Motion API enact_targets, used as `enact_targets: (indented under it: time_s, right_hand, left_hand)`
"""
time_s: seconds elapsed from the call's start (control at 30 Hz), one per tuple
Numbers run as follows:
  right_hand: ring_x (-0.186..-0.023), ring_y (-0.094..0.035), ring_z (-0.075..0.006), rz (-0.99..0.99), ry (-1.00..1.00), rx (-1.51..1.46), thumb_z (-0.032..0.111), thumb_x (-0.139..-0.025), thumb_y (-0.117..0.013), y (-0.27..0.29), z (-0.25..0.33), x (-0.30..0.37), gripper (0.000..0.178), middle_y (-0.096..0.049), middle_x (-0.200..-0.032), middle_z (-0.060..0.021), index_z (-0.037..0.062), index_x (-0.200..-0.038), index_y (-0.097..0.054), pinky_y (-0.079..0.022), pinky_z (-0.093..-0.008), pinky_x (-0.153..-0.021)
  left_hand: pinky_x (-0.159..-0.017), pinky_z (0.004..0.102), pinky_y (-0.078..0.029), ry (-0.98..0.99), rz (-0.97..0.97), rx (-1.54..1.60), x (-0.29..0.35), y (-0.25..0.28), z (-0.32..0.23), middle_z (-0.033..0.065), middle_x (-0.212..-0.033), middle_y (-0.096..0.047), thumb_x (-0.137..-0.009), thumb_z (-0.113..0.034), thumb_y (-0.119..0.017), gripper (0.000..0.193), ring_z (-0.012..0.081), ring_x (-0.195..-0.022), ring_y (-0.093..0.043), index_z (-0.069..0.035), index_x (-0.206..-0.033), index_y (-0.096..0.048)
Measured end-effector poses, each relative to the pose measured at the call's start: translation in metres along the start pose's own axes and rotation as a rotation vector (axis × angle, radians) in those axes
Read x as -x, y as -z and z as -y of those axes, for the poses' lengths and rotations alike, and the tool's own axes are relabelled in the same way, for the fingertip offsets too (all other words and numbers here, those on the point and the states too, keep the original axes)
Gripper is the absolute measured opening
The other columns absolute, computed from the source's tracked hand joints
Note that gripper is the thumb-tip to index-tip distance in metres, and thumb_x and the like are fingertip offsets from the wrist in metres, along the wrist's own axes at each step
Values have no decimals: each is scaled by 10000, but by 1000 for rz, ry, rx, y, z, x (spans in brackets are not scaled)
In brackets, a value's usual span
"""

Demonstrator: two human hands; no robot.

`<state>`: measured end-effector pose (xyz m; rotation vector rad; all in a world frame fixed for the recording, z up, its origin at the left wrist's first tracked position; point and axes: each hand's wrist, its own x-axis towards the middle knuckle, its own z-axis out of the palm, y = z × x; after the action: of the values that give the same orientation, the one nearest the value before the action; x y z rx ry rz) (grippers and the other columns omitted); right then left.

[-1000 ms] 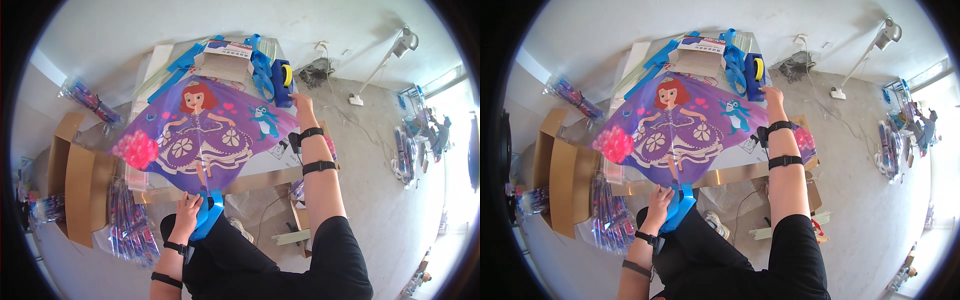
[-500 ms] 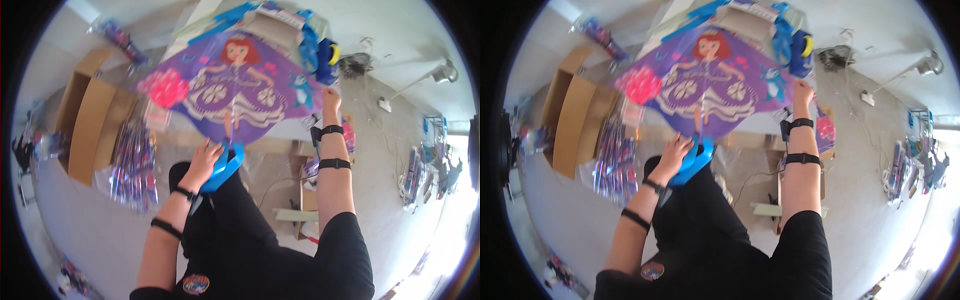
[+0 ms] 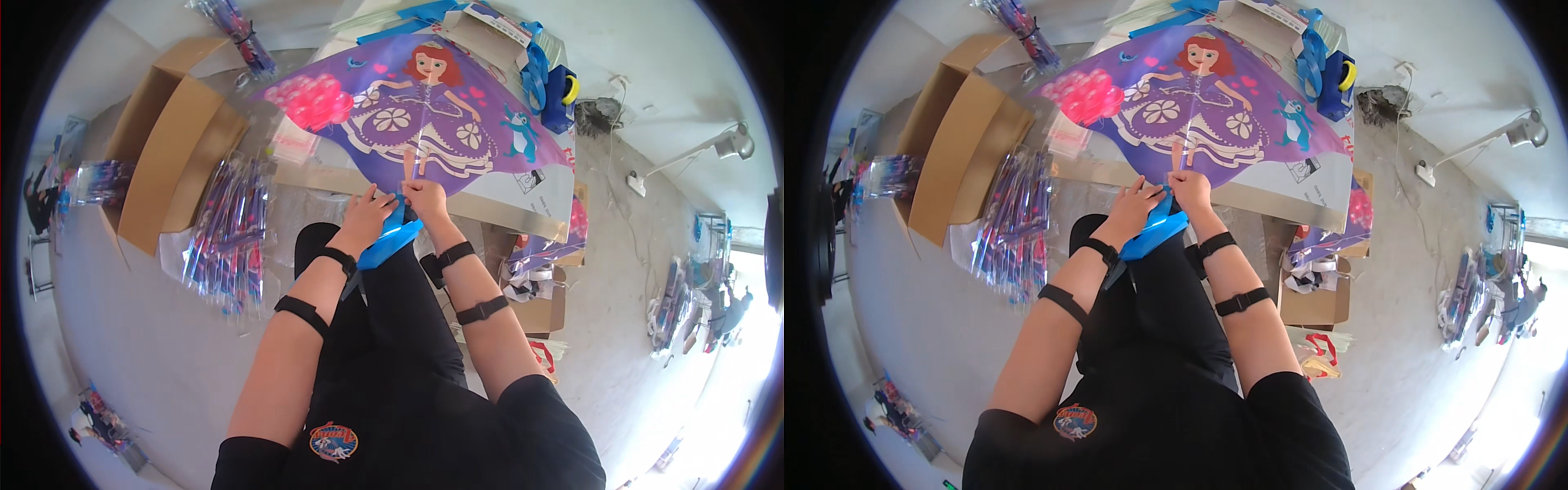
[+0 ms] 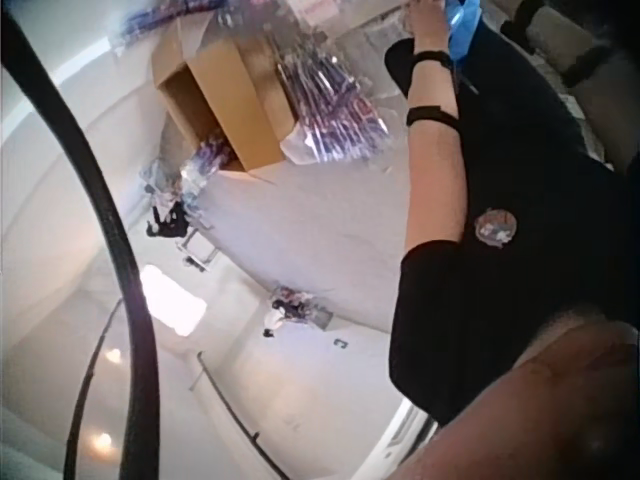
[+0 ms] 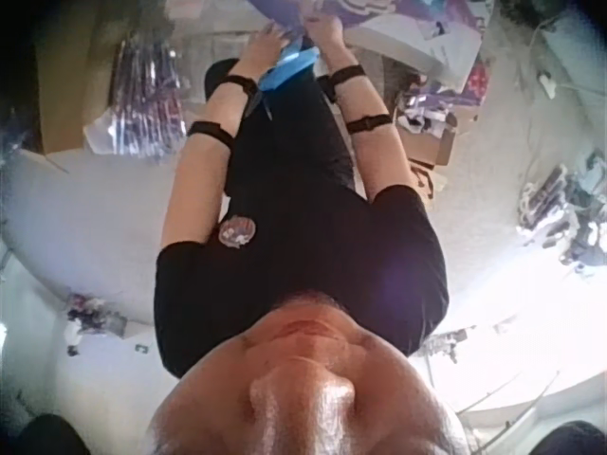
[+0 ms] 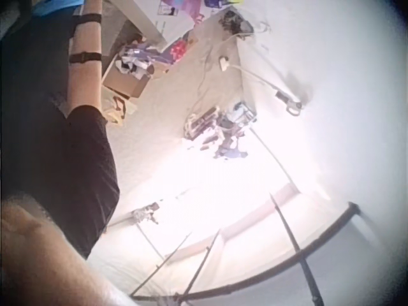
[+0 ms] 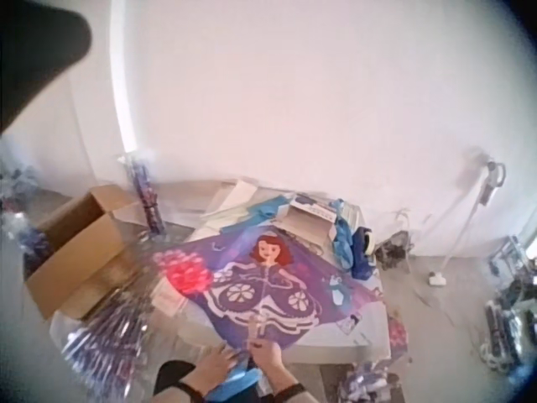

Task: The recorder is assembling a character-themed kite by attaching blue plastic ribbons to the frame using tape.

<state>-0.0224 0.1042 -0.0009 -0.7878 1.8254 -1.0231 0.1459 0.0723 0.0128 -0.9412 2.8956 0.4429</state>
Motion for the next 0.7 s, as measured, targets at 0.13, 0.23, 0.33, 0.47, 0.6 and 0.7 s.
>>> enact_targets:
  time_s: [0.13,0.23,0.33,0.47,0.6,0.7]
  right_hand:
    - [-569,-624,-122,-102,18,131,104,-815,-656,-8,-4,-1,190,-668,-706,-62,1,-970,-691,-487,-259,-546]
    - [-578,-637,-134,-139,48,195,93,-790,-689,-10,-5,-1,241,-666,-728,-67,1,-1010,-655,-502,-270,-550]
    - [-589,-650,-145,-130,9,171,77,-764,-720,-11,-5,-3,294,-659,-741,-79,0,-1022,-600,-511,-277,-550]
    - [-593,-661,-162,-155,24,231,69,-751,-732,-12,-3,-3,281,-650,-727,-91,-2,-966,-565,-514,-277,-540]
    - [-579,-660,-169,-156,17,207,58,-736,-739,-13,-4,-4,288,-643,-719,-92,-8,-925,-532,-509,-273,-519]
    - [-568,-652,-167,-160,19,182,38,-732,-732,-12,-8,-8,293,-641,-723,-91,-16,-932,-524,-502,-266,-509]
  left_hand:
    - [-1037,590,-320,12,15,-4,-3,-2,0,-37,-1356,-460,-877,-110,-495,401,301,-1348,-321,-217,-1260,-555]
    - [-1044,592,-313,32,23,13,-3,-2,-1,-42,-1370,-449,-883,-112,-493,403,299,-1351,-316,-219,-1267,-549]
    - [-1052,593,-300,42,43,24,-3,-1,-2,-43,-1377,-443,-889,-113,-490,402,294,-1358,-304,-223,-1272,-546]
    - [-1069,590,-280,54,72,20,-3,2,-3,-48,-1389,-431,-891,-112,-493,417,287,-1369,-283,-231,-1288,-532]
    - [-1074,585,-276,62,93,24,-3,2,-2,-50,-1395,-424,-884,-104,-505,431,286,-1374,-273,-233,-1295,-526]
    - [-1074,585,-275,70,87,50,-3,2,-3,-48,-1396,-423,-878,-95,-511,432,287,-1376,-269,-231,-1288,-535]
